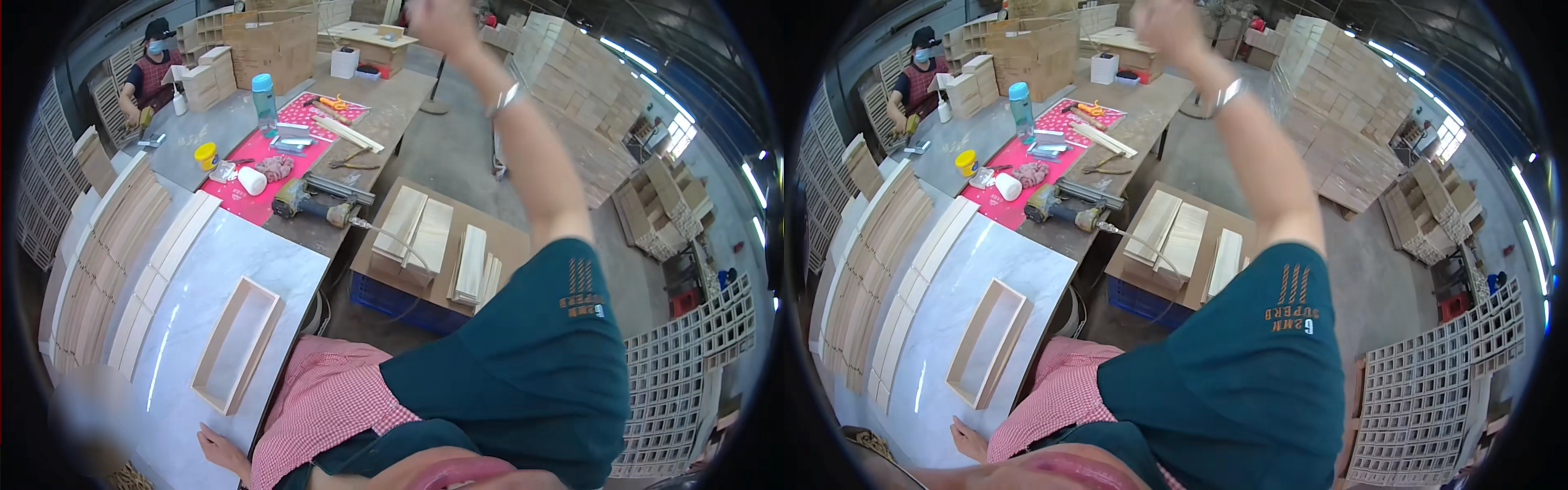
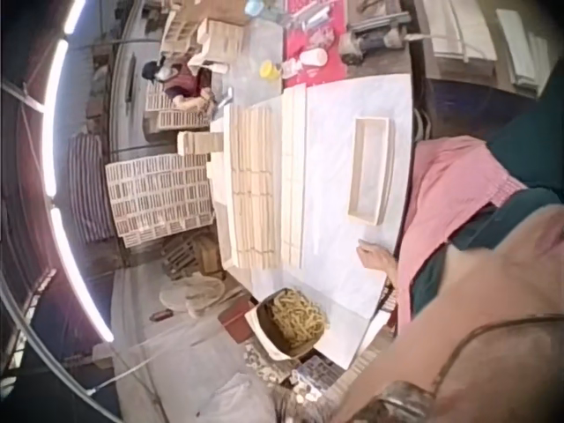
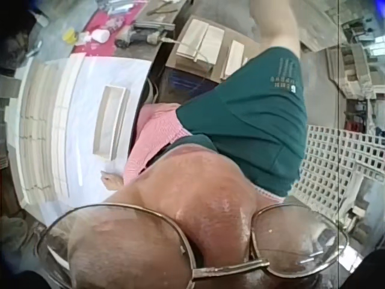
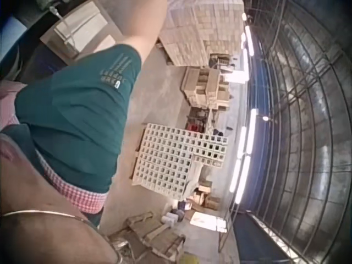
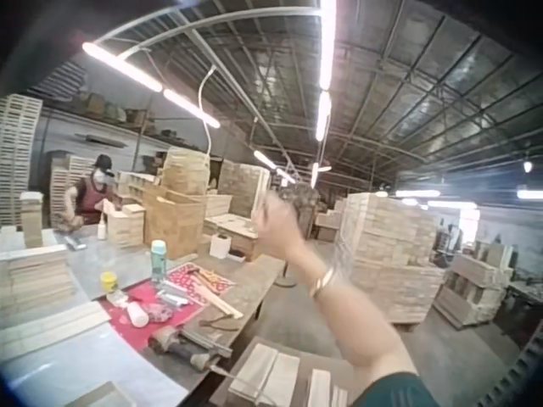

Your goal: Assemble a wooden box by applying glue and using a pneumatic nail gun to join panels.

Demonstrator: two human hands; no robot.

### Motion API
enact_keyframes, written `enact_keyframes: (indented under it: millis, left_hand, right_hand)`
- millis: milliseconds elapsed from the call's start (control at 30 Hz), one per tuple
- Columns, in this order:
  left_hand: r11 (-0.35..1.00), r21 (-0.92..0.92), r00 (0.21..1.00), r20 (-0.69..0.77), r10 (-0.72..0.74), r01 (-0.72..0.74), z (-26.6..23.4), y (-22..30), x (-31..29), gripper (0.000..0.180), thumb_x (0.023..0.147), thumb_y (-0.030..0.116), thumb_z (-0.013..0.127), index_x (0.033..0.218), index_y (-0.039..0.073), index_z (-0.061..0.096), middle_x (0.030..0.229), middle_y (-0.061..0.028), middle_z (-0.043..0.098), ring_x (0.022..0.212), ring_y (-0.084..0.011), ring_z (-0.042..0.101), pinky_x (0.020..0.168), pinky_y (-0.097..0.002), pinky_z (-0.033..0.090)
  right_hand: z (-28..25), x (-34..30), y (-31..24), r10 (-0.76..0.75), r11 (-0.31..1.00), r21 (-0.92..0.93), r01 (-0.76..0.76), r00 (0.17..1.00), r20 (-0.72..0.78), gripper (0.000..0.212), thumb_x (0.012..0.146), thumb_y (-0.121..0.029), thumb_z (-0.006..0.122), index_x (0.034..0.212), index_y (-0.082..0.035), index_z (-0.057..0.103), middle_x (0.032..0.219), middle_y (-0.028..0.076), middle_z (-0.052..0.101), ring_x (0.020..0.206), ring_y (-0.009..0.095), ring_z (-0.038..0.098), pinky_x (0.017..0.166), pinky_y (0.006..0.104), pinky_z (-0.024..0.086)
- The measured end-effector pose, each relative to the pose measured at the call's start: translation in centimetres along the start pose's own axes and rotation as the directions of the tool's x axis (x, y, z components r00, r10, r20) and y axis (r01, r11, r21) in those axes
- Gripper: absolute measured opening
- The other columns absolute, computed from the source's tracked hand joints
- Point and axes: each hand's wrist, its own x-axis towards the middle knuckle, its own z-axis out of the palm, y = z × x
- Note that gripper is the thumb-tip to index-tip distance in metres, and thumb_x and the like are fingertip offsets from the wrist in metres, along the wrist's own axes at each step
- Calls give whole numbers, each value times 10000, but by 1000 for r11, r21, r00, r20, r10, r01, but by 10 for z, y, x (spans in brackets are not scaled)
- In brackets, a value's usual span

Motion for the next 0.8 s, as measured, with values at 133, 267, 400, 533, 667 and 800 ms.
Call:
enact_keyframes:
  millis: [133,267,400,533,667,800]
  left_hand:
    - [996,68,998,29,52,-54,9,-8,-4,429,1074,296,501,765,10,420,657,-58,359,634,-190,333,637,-338,369]
    - [999,52,999,51,7,-10,6,-16,-9,432,1080,306,492,766,18,419,670,-53,365,648,-185,324,641,-333,365]
    - [993,94,994,-73,76,-69,7,-1,-11,421,1085,307,477,779,21,436,696,-65,389,667,-196,353,663,-344,375]
    - [979,143,974,-157,166,-144,15,11,-10,420,1088,315,463,788,24,431,717,-71,407,682,-212,374,679,-353,378]
    - [973,168,968,-168,188,-160,14,3,-8,421,1089,321,452,796,19,439,728,-88,431,688,-236,400,688,-372,384]
    - [969,207,972,-162,170,-135,6,-13,-18,425,1088,325,445,802,10,456,729,-108,453,687,-260,424,692,-391,393]
  right_hand:
    - [36,-204,-88,-21,973,180,-143,724,690,208,845,-169,585,1012,-50,624,767,123,696,659,312,640,603,418,513]
    - [48,-317,-132,-49,907,288,-308,600,798,261,859,-179,604,1084,-53,640,782,124,703,691,331,654,636,416,511]
    - [52,-370,-151,-69,820,381,-426,587,806,375,872,-203,615,1217,-56,628,809,129,711,700,335,655,645,412,510]
    - [53,-389,-168,-130,792,389,-471,492,861,420,874,-223,625,1252,-39,621,896,156,731,802,381,679,720,433,536]
    - [57,-387,-161,-180,800,423,-426,503,845,459,871,-213,630,1292,-31,599,917,164,731,821,379,681,743,429,540]
    - [34,-316,-129,-148,847,322,-423,395,907,585,863,-143,616,1423,-29,493,1069,174,720,896,367,688,802,426,546]
